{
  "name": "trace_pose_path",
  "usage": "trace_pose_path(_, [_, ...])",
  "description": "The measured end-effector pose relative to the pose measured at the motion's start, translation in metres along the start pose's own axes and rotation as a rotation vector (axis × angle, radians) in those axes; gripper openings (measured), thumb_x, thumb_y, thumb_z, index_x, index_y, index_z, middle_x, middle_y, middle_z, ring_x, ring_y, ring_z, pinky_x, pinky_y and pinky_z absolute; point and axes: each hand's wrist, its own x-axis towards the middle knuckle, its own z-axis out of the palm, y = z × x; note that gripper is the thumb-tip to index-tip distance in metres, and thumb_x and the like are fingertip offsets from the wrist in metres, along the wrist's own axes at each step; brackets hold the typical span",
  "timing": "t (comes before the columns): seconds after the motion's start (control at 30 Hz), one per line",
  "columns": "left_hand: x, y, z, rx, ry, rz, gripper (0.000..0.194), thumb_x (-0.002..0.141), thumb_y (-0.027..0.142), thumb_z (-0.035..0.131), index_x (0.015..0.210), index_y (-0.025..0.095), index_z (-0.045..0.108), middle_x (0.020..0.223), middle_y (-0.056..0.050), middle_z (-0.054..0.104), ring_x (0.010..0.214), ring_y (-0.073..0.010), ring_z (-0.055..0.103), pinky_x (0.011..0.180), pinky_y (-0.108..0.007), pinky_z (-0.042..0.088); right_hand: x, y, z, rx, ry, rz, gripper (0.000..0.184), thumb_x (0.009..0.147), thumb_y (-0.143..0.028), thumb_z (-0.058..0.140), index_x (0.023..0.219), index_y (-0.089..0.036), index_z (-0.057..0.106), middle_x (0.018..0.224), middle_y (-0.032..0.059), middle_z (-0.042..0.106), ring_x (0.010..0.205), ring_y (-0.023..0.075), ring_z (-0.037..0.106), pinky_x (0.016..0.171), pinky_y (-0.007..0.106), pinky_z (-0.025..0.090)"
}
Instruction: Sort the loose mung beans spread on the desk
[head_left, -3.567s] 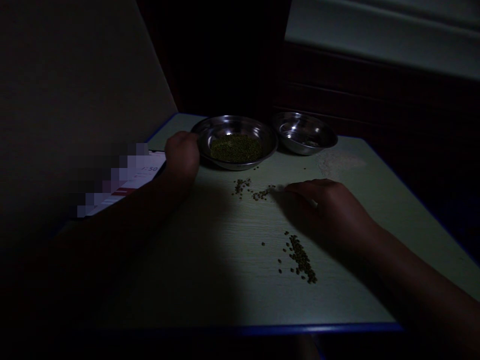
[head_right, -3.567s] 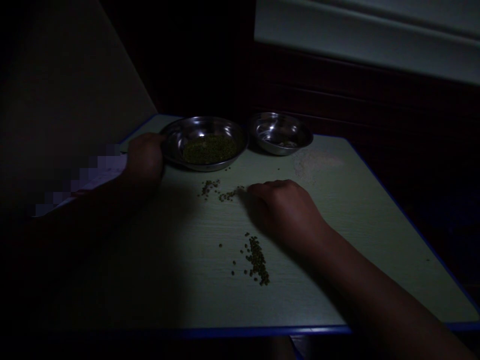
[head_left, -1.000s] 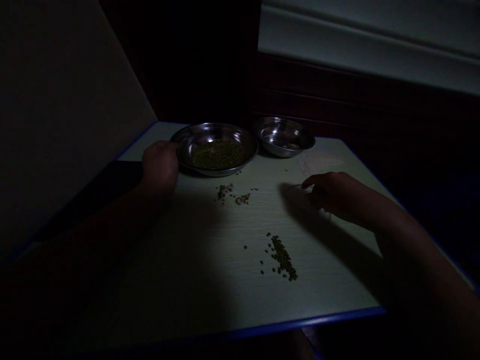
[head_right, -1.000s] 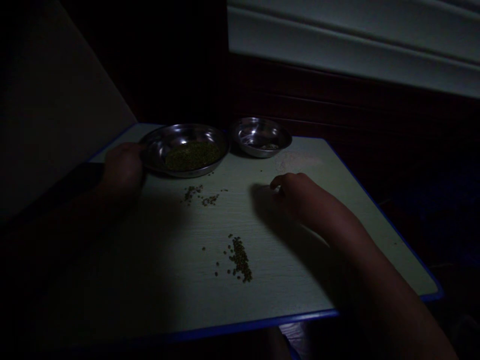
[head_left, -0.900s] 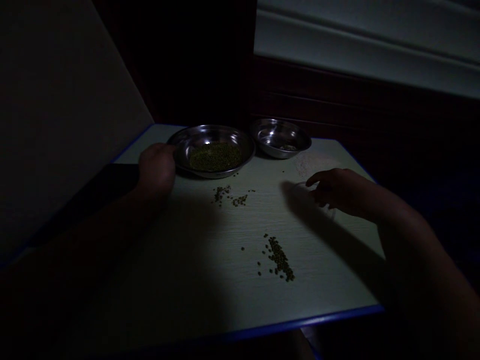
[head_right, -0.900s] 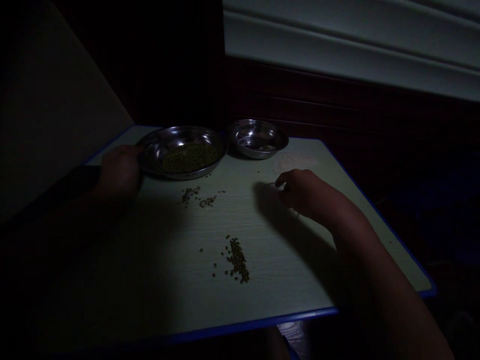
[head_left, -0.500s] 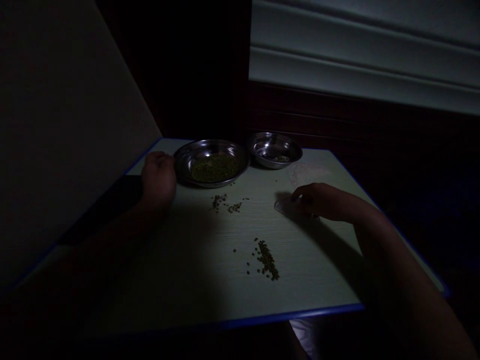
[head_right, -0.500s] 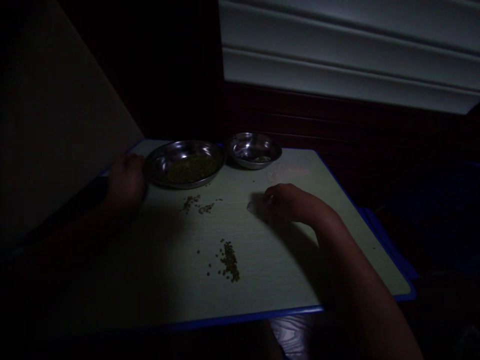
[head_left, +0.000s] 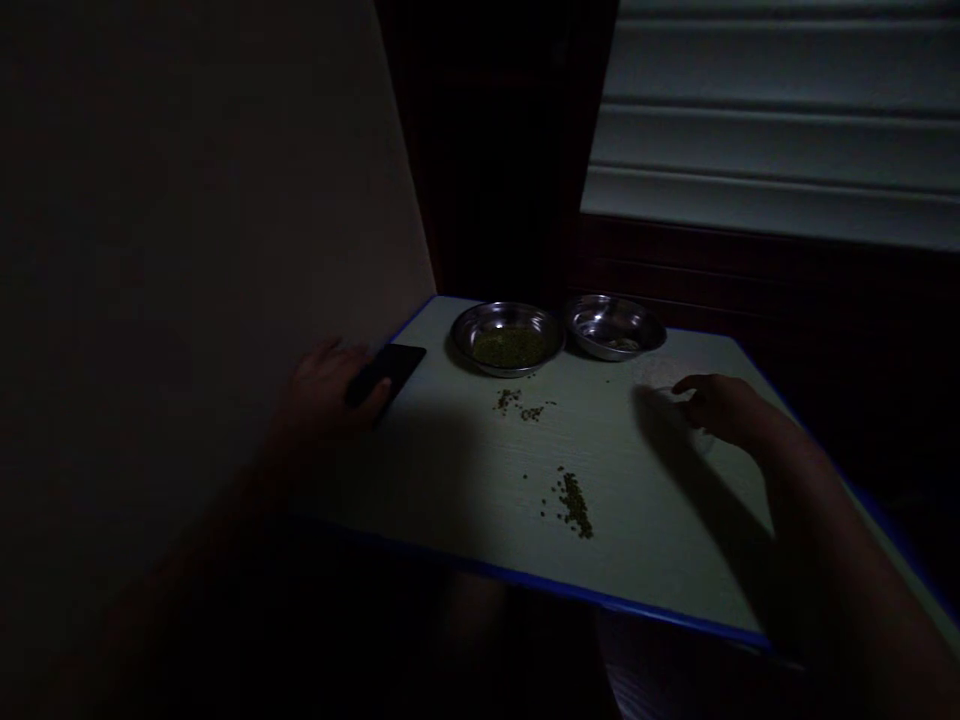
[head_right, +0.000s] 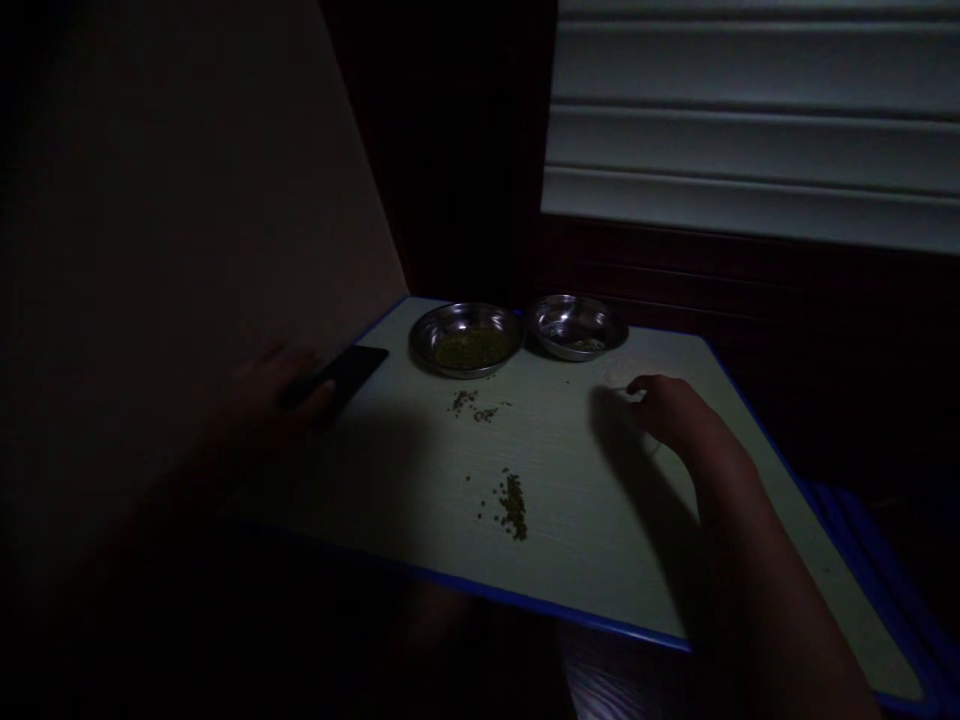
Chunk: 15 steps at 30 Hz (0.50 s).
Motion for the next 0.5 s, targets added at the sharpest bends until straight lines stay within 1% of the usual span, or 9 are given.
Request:
trace_pose_path(0.07, [-0.015, -0.012, 0.004, 0.037, -0.020, 0.004, 0.060, 0.105, 0.060, 0.060, 0.144, 0.022, 0.085, 0.166, -0.025, 0.084, 0.184, -0.0550, 0.052, 0.153, -0.081, 0.040, 0.002, 0.006, 0.005, 0.028, 0.019, -0.037, 0.041, 0.100, 0.002, 0.072, 0.130, -0.009, 0.096, 0.092, 0.0216, 0.095, 0.068, 0.0289, 0.086, 0.071, 0.036, 0.061])
trace_pose_path(0.1, [-0.020, -0.015, 0.006, 0.065, -0.029, 0.010, 0.061, 0.106, 0.060, 0.060, 0.145, 0.022, 0.087, 0.168, -0.026, 0.082, 0.185, -0.0559, 0.050, 0.152, -0.083, 0.040, 0.002, 0.009, 0.008, 0.047, 0.038, -0.072, 0.038, 0.105, 0.000, 0.069, 0.131, -0.010, 0.096, 0.093, 0.0230, 0.095, 0.069, 0.0277, 0.086, 0.072, 0.036, 0.060])
trace_pose_path(0.13, [-0.023, -0.016, 0.009, 0.095, -0.045, 0.021, 0.063, 0.107, 0.060, 0.060, 0.148, 0.020, 0.087, 0.172, -0.028, 0.080, 0.187, -0.0577, 0.046, 0.152, -0.085, 0.038, 0.002, 0.011, 0.010, 0.073, 0.063, -0.108, 0.036, 0.109, -0.002, 0.066, 0.128, -0.010, 0.095, 0.091, 0.0239, 0.094, 0.070, 0.0280, 0.086, 0.072, 0.037, 0.059])
trace_pose_path(0.17, [-0.024, -0.017, 0.011, 0.123, -0.059, 0.021, 0.063, 0.108, 0.059, 0.060, 0.149, 0.019, 0.088, 0.175, -0.028, 0.078, 0.188, -0.0586, 0.045, 0.151, -0.086, 0.039, 0.002, 0.014, 0.012, 0.090, 0.081, -0.142, 0.034, 0.110, -0.002, 0.066, 0.124, -0.012, 0.095, 0.086, 0.0228, 0.092, 0.070, 0.0289, 0.086, 0.072, 0.039, 0.058])
trace_pose_path(0.23, [-0.023, -0.016, 0.014, 0.169, -0.123, 0.033, 0.063, 0.111, 0.057, 0.060, 0.148, 0.017, 0.091, 0.180, -0.029, 0.074, 0.190, -0.0581, 0.042, 0.151, -0.083, 0.041, 0.002, 0.017, 0.013, 0.110, 0.097, -0.173, 0.032, 0.109, -0.003, 0.067, 0.116, -0.015, 0.095, 0.079, 0.0225, 0.089, 0.070, 0.0331, 0.086, 0.073, 0.043, 0.060])
trace_pose_path(0.3, [-0.017, -0.015, 0.017, 0.206, -0.166, 0.048, 0.060, 0.113, 0.056, 0.060, 0.140, 0.015, 0.095, 0.184, -0.031, 0.071, 0.191, -0.0593, 0.041, 0.151, -0.082, 0.041, 0.004, 0.019, 0.013, 0.119, 0.104, -0.173, 0.030, 0.108, -0.005, 0.069, 0.112, -0.018, 0.095, 0.076, 0.0227, 0.088, 0.070, 0.0366, 0.087, 0.073, 0.045, 0.061])
trace_pose_path(0.33, [-0.013, -0.014, 0.019, 0.221, -0.176, 0.054, 0.058, 0.113, 0.056, 0.061, 0.135, 0.015, 0.096, 0.185, -0.032, 0.070, 0.190, -0.0604, 0.041, 0.151, -0.084, 0.040, 0.005, 0.019, 0.012, 0.122, 0.104, -0.169, 0.029, 0.109, -0.006, 0.069, 0.112, -0.019, 0.095, 0.076, 0.0231, 0.088, 0.071, 0.0374, 0.088, 0.072, 0.045, 0.061])
trace_pose_path(0.4, [-0.005, -0.013, 0.023, 0.242, -0.170, 0.056, 0.052, 0.112, 0.054, 0.063, 0.129, 0.017, 0.097, 0.187, -0.030, 0.069, 0.190, -0.0612, 0.041, 0.152, -0.087, 0.036, 0.007, 0.019, 0.009, 0.123, 0.098, -0.153, 0.031, 0.109, -0.007, 0.069, 0.118, -0.018, 0.095, 0.079, 0.0227, 0.089, 0.072, 0.0370, 0.089, 0.071, 0.044, 0.062])
trace_pose_path(0.5, [0.002, -0.007, 0.028, 0.224, -0.133, 0.067, 0.048, 0.109, 0.051, 0.066, 0.129, 0.019, 0.096, 0.191, -0.029, 0.065, 0.193, -0.0612, 0.036, 0.155, -0.089, 0.024, 0.008, 0.014, 0.002, 0.116, 0.065, -0.130, 0.036, 0.106, -0.007, 0.070, 0.130, -0.015, 0.096, 0.082, 0.0188, 0.090, 0.074, 0.0355, 0.090, 0.070, 0.041, 0.064])
